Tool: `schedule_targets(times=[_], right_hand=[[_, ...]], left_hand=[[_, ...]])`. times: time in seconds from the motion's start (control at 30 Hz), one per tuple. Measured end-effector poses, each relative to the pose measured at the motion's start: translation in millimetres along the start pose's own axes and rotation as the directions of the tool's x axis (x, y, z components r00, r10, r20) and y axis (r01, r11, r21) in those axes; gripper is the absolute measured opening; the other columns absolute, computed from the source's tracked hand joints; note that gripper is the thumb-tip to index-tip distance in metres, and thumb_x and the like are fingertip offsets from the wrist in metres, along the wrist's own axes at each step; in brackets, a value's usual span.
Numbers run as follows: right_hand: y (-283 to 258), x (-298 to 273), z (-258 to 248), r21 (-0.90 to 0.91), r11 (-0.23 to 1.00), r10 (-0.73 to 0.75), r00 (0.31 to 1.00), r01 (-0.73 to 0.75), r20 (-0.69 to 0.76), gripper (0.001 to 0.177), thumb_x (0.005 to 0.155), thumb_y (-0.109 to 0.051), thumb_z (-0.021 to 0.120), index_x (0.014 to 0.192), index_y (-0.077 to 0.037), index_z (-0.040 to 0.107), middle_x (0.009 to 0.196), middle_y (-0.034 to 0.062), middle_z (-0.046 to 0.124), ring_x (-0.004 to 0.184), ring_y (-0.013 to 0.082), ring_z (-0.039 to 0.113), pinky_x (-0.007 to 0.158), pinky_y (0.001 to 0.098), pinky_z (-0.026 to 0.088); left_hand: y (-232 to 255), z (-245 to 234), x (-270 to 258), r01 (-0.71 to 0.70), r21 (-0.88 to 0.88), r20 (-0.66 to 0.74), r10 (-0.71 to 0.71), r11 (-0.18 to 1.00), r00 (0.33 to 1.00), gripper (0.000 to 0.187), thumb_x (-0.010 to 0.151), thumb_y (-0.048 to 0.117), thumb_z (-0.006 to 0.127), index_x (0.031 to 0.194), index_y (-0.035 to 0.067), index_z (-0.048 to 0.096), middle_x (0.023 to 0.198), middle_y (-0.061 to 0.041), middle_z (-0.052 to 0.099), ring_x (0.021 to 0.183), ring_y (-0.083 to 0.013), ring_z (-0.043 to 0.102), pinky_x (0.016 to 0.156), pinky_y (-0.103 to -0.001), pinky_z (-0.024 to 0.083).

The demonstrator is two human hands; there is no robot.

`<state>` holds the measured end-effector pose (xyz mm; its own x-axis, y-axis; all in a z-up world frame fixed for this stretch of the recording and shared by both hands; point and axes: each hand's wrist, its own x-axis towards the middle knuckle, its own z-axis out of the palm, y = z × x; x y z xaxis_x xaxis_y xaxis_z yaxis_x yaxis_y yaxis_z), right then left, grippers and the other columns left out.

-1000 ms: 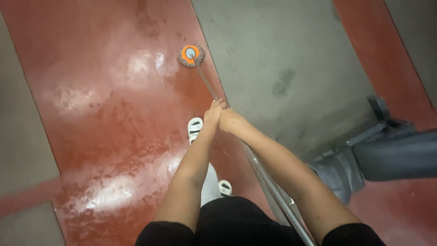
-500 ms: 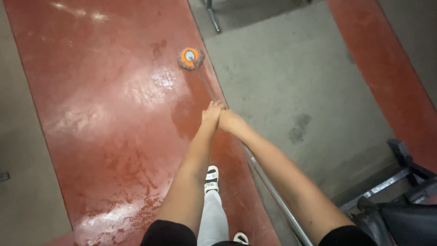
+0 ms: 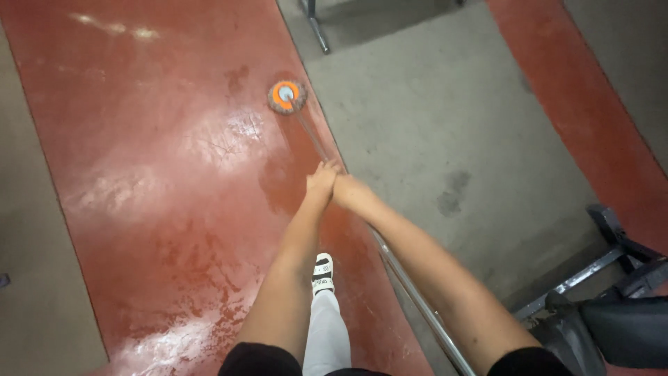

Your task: Mopping the floor in a gym environment.

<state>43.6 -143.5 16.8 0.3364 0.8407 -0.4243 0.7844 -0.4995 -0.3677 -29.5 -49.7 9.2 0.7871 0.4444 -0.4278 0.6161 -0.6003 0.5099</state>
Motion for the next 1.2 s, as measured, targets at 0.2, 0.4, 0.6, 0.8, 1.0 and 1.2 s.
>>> schedule_targets(times=[0.2, 0.4, 0.6, 0.8, 1.0, 1.2], right_hand=[[3, -99, 63, -0.154, 0.988, -0.015, 0.996, 0.028, 0.089, 0.025, 0.092, -0.014, 0.057, 0.107, -0.005, 0.075, 0.111, 0.0238, 0.074, 0.106, 0.0368, 0.074, 0.09, 0.0484, 0.06], [-39, -269, 101, -0.073, 0.996, 0.063, 0.995, -0.057, 0.08, 0.028, 0.093, -0.019, 0.06, 0.113, -0.005, 0.073, 0.115, 0.0232, 0.072, 0.108, 0.0387, 0.071, 0.092, 0.0498, 0.056], [-83, -432, 132, -0.05, 0.983, 0.18, 0.972, -0.175, 0.151, 0.034, 0.087, -0.013, 0.063, 0.119, -0.004, 0.072, 0.119, 0.0225, 0.07, 0.111, 0.0387, 0.069, 0.093, 0.0491, 0.056], [-99, -518, 160, -0.073, 0.987, 0.156, 0.965, -0.144, 0.21, 0.03, 0.088, -0.011, 0.061, 0.113, -0.005, 0.075, 0.118, 0.0236, 0.07, 0.113, 0.038, 0.069, 0.093, 0.0494, 0.057], [-119, -549, 161, -0.067, 0.978, 0.206, 0.951, -0.196, 0.232, 0.027, 0.084, -0.009, 0.063, 0.107, -0.002, 0.076, 0.113, 0.0258, 0.071, 0.11, 0.0384, 0.07, 0.091, 0.0493, 0.058], [-116, -509, 160, -0.145, 0.987, 0.099, 0.969, -0.067, 0.227, 0.025, 0.088, -0.013, 0.061, 0.105, -0.003, 0.076, 0.111, 0.0266, 0.072, 0.108, 0.0391, 0.071, 0.091, 0.0489, 0.058]], left_hand=[[19, 64, -99, -0.027, 0.05, 0.004, 0.027, 0.998, 1.0, 0.036, 0.1, 0.035, 0.056, 0.134, 0.025, 0.06, 0.163, 0.005, 0.038, 0.152, -0.0292, 0.034, 0.105, -0.065, 0.045], [22, 184, -216, -0.1, 0.061, -0.021, 0.102, 0.993, 0.995, 0.043, 0.093, 0.02, 0.057, 0.136, 0.025, 0.056, 0.163, 0.005, 0.037, 0.151, -0.0306, 0.036, 0.101, -0.055, 0.052], [39, 265, -353, -0.144, 0.004, -0.056, 0.144, 0.99, 0.988, 0.039, 0.096, 0.022, 0.057, 0.135, 0.023, 0.059, 0.162, -0.001, 0.039, 0.148, -0.0352, 0.037, 0.106, -0.052, 0.049], [64, 281, -448, -0.151, 0.005, -0.026, 0.152, 0.988, 0.988, 0.037, 0.093, 0.024, 0.059, 0.13, 0.024, 0.064, 0.156, -0.003, 0.046, 0.148, -0.0266, 0.037, 0.107, -0.053, 0.046], [70, 276, -494, -0.202, 0.019, -0.023, 0.203, 0.979, 0.979, 0.039, 0.086, 0.025, 0.066, 0.125, 0.022, 0.067, 0.152, -0.003, 0.051, 0.146, -0.0243, 0.041, 0.109, -0.048, 0.049], [58, 267, -467, -0.088, -0.032, -0.032, 0.087, 0.996, 0.996, 0.037, 0.093, 0.024, 0.06, 0.13, 0.03, 0.065, 0.157, 0.005, 0.048, 0.151, -0.0222, 0.038, 0.106, -0.058, 0.048]])
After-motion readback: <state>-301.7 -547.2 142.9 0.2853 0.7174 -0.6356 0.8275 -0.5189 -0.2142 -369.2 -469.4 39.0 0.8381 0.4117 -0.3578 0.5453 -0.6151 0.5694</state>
